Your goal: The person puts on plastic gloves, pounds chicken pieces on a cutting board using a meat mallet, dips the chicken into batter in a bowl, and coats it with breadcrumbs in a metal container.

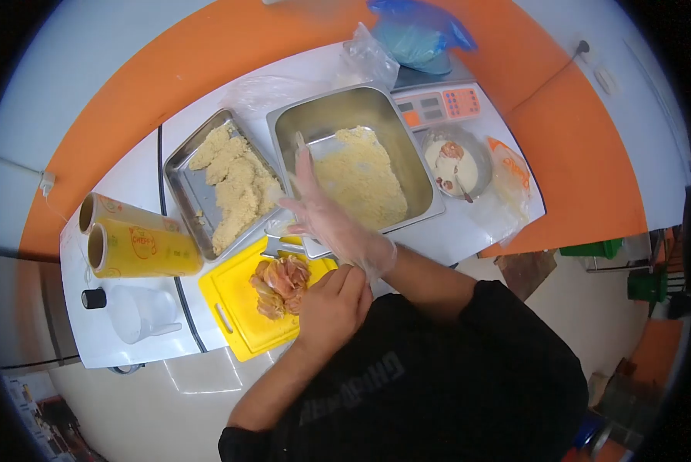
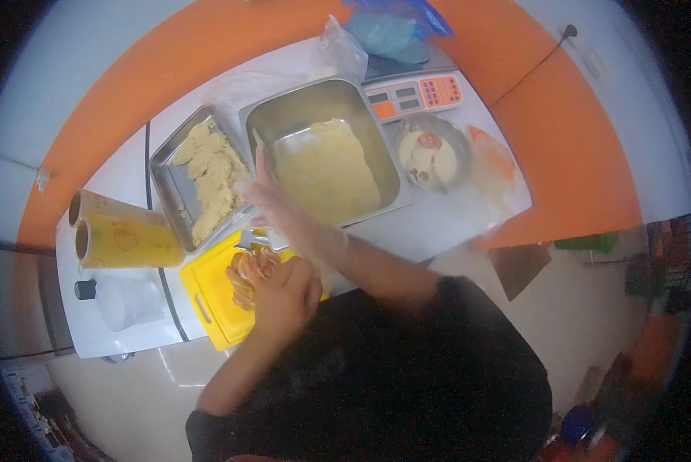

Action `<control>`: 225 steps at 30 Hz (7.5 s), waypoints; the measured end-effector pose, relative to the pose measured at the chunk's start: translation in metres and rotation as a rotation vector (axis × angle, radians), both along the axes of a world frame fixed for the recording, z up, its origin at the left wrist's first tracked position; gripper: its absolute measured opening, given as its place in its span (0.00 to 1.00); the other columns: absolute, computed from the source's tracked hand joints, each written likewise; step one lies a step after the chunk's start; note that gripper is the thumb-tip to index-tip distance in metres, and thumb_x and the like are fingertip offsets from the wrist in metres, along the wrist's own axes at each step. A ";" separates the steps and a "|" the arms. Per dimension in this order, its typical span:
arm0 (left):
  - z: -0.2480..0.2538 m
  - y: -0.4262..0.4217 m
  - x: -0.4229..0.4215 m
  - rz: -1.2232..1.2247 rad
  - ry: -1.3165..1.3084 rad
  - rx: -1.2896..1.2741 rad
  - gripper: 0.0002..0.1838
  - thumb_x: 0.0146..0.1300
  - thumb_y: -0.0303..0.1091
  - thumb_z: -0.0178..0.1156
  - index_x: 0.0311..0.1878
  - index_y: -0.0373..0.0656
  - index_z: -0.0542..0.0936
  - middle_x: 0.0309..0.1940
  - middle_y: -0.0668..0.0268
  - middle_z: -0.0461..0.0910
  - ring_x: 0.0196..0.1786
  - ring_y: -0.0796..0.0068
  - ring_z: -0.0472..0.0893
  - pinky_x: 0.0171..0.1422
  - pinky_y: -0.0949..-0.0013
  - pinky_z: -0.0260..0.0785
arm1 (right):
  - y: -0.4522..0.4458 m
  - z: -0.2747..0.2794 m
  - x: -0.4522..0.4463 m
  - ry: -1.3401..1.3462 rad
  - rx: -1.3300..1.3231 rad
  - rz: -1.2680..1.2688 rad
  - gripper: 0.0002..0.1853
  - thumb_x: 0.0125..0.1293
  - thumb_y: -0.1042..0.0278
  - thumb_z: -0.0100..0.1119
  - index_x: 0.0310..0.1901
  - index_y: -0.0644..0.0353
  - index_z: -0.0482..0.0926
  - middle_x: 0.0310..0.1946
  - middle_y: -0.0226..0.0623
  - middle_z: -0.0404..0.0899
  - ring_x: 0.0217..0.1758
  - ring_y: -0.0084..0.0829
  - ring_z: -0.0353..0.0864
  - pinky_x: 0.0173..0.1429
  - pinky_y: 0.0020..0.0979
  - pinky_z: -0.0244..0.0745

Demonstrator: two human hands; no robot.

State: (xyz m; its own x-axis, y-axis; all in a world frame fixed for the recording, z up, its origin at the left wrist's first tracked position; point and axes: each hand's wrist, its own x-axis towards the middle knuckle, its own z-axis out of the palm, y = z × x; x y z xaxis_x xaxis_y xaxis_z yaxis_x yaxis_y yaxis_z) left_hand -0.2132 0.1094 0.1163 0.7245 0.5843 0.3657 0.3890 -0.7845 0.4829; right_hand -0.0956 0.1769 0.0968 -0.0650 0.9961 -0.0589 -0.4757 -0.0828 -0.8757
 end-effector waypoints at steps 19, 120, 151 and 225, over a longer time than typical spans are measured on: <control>-0.109 0.040 -0.203 0.923 -0.525 -0.314 0.11 0.72 0.33 0.45 0.37 0.37 0.74 0.35 0.63 0.74 0.38 0.73 0.72 0.43 0.71 0.63 | 0.038 -0.130 0.171 -2.182 0.056 1.173 0.28 0.61 0.65 0.54 0.59 0.74 0.65 0.50 0.60 0.76 0.48 0.50 0.80 0.58 0.40 0.70; -0.047 -0.016 -0.038 0.283 -0.169 -0.589 0.03 0.67 0.26 0.51 0.39 0.36 0.71 0.37 0.61 0.72 0.41 0.71 0.72 0.50 0.69 0.67 | -0.211 -0.104 0.387 -0.726 -0.469 -0.901 0.15 0.67 0.64 0.48 0.46 0.63 0.80 0.38 0.53 0.82 0.44 0.45 0.83 0.48 0.40 0.77; -0.075 -0.071 0.322 -0.430 -0.024 -1.481 0.14 0.73 0.44 0.47 0.42 0.42 0.73 0.39 0.66 0.76 0.43 0.69 0.82 0.44 0.69 0.71 | -0.125 -0.007 0.376 -1.650 -0.731 0.088 0.19 0.59 0.54 0.60 0.47 0.56 0.83 0.45 0.39 0.84 0.48 0.34 0.82 0.50 0.33 0.77; -0.066 -0.044 0.314 -0.526 -0.330 -2.244 0.10 0.74 0.42 0.43 0.38 0.53 0.72 0.71 0.67 0.64 0.73 0.63 0.61 0.75 0.51 0.51 | -0.257 0.001 0.371 -0.236 -0.270 -1.208 0.15 0.68 0.62 0.55 0.49 0.62 0.78 0.37 0.33 0.81 0.38 0.21 0.79 0.43 0.22 0.74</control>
